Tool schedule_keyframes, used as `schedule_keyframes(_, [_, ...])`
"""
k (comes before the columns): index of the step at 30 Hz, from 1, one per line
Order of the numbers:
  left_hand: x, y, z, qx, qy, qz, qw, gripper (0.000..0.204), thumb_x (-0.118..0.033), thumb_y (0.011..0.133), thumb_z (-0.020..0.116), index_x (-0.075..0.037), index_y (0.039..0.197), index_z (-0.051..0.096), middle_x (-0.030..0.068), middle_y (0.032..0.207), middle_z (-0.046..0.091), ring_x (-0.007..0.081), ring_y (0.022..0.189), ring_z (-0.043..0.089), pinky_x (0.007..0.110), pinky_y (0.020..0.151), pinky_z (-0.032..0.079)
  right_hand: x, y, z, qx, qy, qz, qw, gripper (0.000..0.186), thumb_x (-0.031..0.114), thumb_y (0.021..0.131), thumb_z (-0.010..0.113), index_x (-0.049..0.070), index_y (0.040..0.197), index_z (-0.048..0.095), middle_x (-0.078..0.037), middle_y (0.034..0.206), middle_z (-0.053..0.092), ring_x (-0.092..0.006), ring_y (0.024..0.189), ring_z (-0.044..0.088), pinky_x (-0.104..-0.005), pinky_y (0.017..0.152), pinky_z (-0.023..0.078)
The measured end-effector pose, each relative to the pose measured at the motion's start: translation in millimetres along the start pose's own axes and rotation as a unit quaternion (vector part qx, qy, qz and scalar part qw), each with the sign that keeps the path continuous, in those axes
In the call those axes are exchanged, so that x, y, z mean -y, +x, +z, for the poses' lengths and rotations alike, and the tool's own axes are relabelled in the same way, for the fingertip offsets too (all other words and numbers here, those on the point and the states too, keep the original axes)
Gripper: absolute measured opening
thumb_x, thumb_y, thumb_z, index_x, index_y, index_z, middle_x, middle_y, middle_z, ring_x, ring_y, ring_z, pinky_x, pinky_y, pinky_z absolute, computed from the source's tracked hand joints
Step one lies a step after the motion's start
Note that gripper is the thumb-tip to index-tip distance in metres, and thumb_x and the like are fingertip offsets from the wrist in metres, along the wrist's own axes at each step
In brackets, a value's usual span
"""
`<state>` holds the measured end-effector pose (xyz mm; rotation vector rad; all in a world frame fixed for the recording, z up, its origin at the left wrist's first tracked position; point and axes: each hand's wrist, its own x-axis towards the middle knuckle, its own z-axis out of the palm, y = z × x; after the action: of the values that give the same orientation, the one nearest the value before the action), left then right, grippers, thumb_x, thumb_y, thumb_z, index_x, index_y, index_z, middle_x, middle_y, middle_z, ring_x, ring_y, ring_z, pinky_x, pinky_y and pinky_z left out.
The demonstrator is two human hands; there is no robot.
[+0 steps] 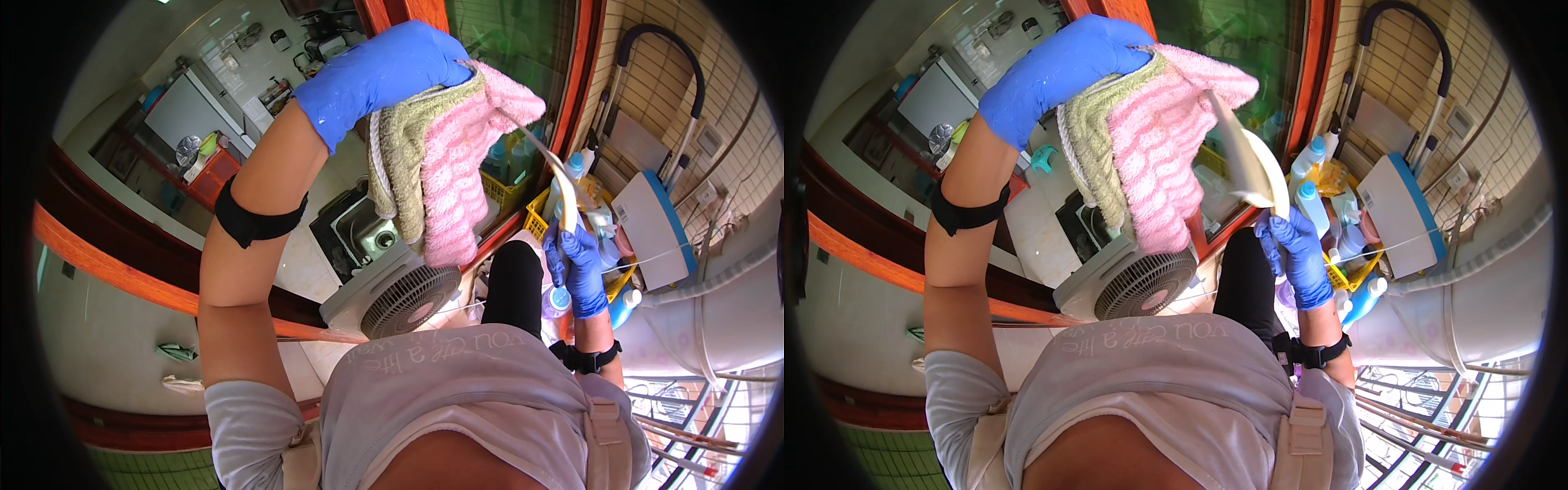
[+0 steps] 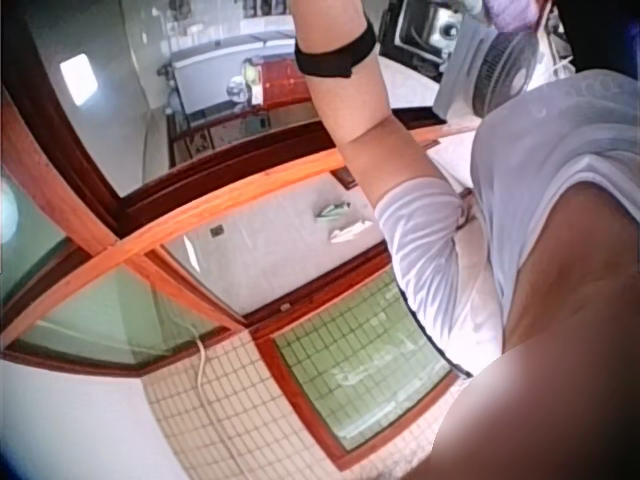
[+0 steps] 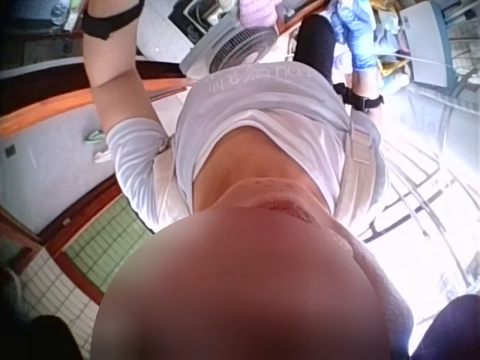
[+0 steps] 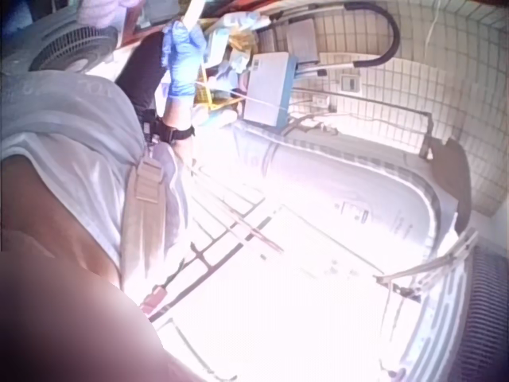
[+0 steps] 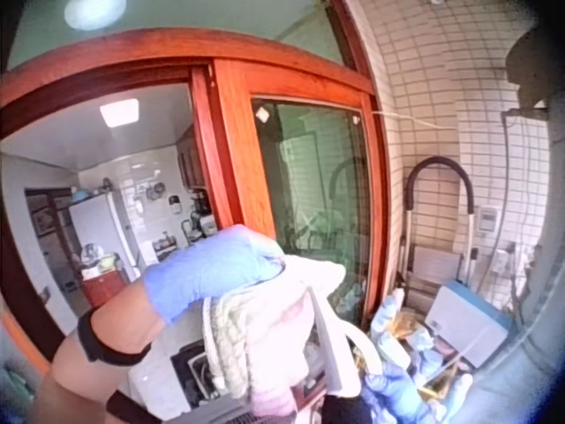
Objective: The person cleans a large glass window using a squeegee and cloths. They wipe the glass with a cloth, use a squeegee to remove water, and then dry the surface with another cloth. The person also wipes the wooden window frame and handles a red bucket.
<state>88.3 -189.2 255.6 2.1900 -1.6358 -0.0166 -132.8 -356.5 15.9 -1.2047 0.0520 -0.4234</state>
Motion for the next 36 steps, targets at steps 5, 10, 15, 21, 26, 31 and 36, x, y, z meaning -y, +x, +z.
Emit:
schedule_keyframes(5, [6.4,-2.2,-4.9,0.013,0.040,0.119,0.992,0.025,-0.019,0.084,0.058,-0.005,0.102,0.068,0.0085,0.091,0.068,0.0192,0.083,0.064,0.028,0.078,0.050,10.0,19.1,16.1,0.005,-0.176,0.085,0.981,0.029,0.027,0.086,0.068,0.001,0.098,0.062,-0.001,0.067,0.055,-0.0064,0.051,0.046,-0.0209,0.046,0.037])
schedule_keyframes(10, [2.3,-4.4,-17.1,-0.004,0.118,0.198,0.973,0.021,-0.020,0.083,0.058,-0.008,0.097,0.068,0.0100,0.082,0.065,0.0230,0.075,0.065,0.030,0.070,0.051,28.5,45.5,8.4,-0.057,-0.428,-0.155,0.889,0.035,0.023,0.078,0.075,0.003,0.104,0.062,-0.009,0.071,0.058,-0.0128,0.065,0.055,-0.0280,0.065,0.047])
schedule_keyframes(15, [-75.3,-33.5,-15.9,-0.025,0.074,0.126,0.989,0.019,-0.015,0.083,0.058,-0.001,0.094,0.066,0.0120,0.076,0.063,0.0182,0.068,0.060,0.027,0.063,0.047,53.1,61.6,24.4,-0.194,-0.589,-0.365,0.694,0.035,0.023,0.077,0.073,0.007,0.106,0.063,-0.012,0.075,0.063,-0.0268,0.063,0.061,-0.0341,0.057,0.049])
schedule_keyframes(21, [-96.1,-55.1,-12.7,-0.165,-0.205,0.076,0.962,0.036,0.008,0.071,0.057,0.002,0.106,0.063,0.0050,0.101,0.065,0.0072,0.087,0.059,0.020,0.072,0.048,74.6,73.4,-6.6,-0.268,-0.520,-0.517,0.625,0.042,0.021,0.074,0.075,0.003,0.111,0.063,-0.009,0.067,0.057,-0.0226,0.055,0.054,-0.0329,0.053,0.043])
schedule_keyframes(26, [-79.3,-51.8,-18.1,-0.198,-0.179,0.030,0.963,0.063,0.007,0.068,0.059,-0.002,0.130,0.051,0.0038,0.099,0.064,0.0008,0.062,0.043,0.017,0.054,0.038,80.1,66.7,-23.2,-0.276,-0.533,-0.503,0.622,0.045,0.023,0.073,0.076,0.004,0.112,0.063,-0.010,0.069,0.059,-0.0239,0.057,0.057,-0.0337,0.054,0.045])
schedule_keyframes(31, [-69.1,-28.1,12.5,-0.182,-0.036,0.072,0.980,0.051,-0.008,0.070,0.068,-0.001,0.119,0.057,0.0105,0.080,0.067,0.0151,0.077,0.063,0.029,0.074,0.050,84.1,72.0,-17.8,-0.260,-0.562,-0.500,0.605,0.049,0.024,0.073,0.076,0.004,0.116,0.061,-0.009,0.072,0.061,-0.0237,0.059,0.057,-0.0343,0.056,0.046])
schedule_keyframes(36, [-63.4,-10.4,-19.5,-0.326,0.027,0.081,0.941,0.027,-0.011,0.074,0.066,0.000,0.098,0.065,0.0094,0.080,0.067,0.0132,0.074,0.062,0.029,0.071,0.050,77.3,83.6,-21.1,-0.301,-0.577,-0.479,0.589,0.044,0.024,0.075,0.074,0.011,0.115,0.063,-0.009,0.075,0.063,-0.0231,0.058,0.058,-0.0318,0.054,0.047])
